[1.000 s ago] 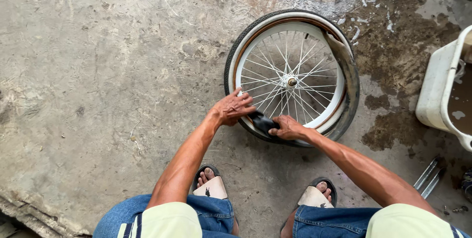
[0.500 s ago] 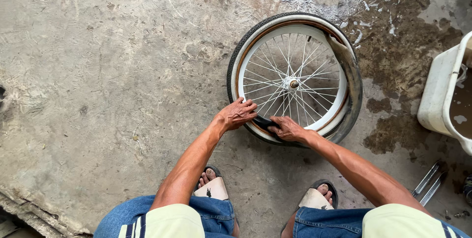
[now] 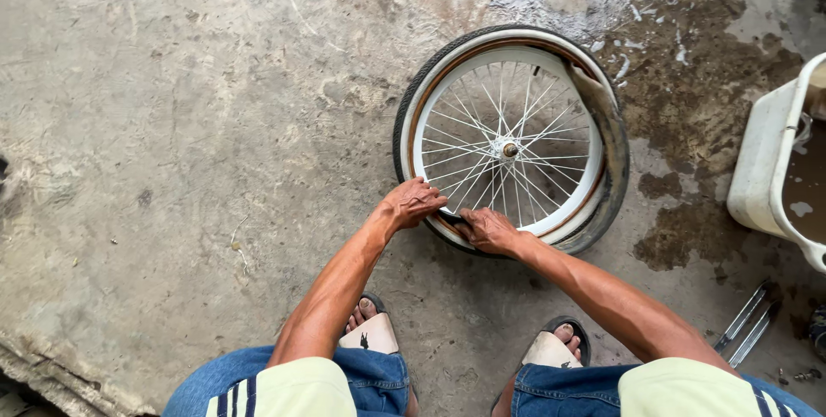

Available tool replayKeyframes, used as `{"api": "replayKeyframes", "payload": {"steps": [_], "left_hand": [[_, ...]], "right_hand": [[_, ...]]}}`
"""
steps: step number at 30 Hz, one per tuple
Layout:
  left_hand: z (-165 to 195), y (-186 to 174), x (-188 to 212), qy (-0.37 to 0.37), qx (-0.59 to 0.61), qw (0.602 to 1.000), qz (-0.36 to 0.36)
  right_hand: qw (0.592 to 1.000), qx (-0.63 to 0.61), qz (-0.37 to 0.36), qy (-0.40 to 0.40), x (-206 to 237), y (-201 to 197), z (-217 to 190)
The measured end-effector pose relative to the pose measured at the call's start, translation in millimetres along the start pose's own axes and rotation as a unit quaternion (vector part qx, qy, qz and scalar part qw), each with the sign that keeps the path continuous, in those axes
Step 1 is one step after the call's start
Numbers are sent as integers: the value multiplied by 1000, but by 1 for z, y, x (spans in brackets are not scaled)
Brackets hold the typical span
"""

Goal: The person removes the inner tube from a bicycle tire, cleans the rim, and then reinserts the inner tube. They use a brush to clean the rim and a tire lever to adjust the tire.

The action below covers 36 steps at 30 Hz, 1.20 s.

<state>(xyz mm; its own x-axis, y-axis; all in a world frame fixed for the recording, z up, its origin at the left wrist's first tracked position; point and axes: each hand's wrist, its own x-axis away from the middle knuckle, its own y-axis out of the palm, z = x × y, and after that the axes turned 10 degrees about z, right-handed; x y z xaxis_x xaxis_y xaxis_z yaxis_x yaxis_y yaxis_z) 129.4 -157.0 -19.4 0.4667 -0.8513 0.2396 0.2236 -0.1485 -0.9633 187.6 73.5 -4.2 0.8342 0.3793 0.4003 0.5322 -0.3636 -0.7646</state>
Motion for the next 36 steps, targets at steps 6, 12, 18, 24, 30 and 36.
{"api": "replayKeyframes", "payload": {"steps": [6,12,18,24,30,36], "left_hand": [[-42,2,-1,-34,-113,968,222],[-56,-64,17,-51,-63,997,-15],[-27,-75,21,15,-35,999,23],[-6,-36,23,70,-54,993,79],[-7,-22,29,60,-66,994,56],[5,-11,13,38,-70,997,21]], "right_hand": [[992,-34,-119,-24,5,-33,28],[989,-79,-123,-26,27,-25,18],[992,-122,26,4,14,-12,8],[993,-94,61,21,0,-44,9],[992,-107,58,12,4,-44,0],[989,-125,63,-42,0,-31,16]]}}
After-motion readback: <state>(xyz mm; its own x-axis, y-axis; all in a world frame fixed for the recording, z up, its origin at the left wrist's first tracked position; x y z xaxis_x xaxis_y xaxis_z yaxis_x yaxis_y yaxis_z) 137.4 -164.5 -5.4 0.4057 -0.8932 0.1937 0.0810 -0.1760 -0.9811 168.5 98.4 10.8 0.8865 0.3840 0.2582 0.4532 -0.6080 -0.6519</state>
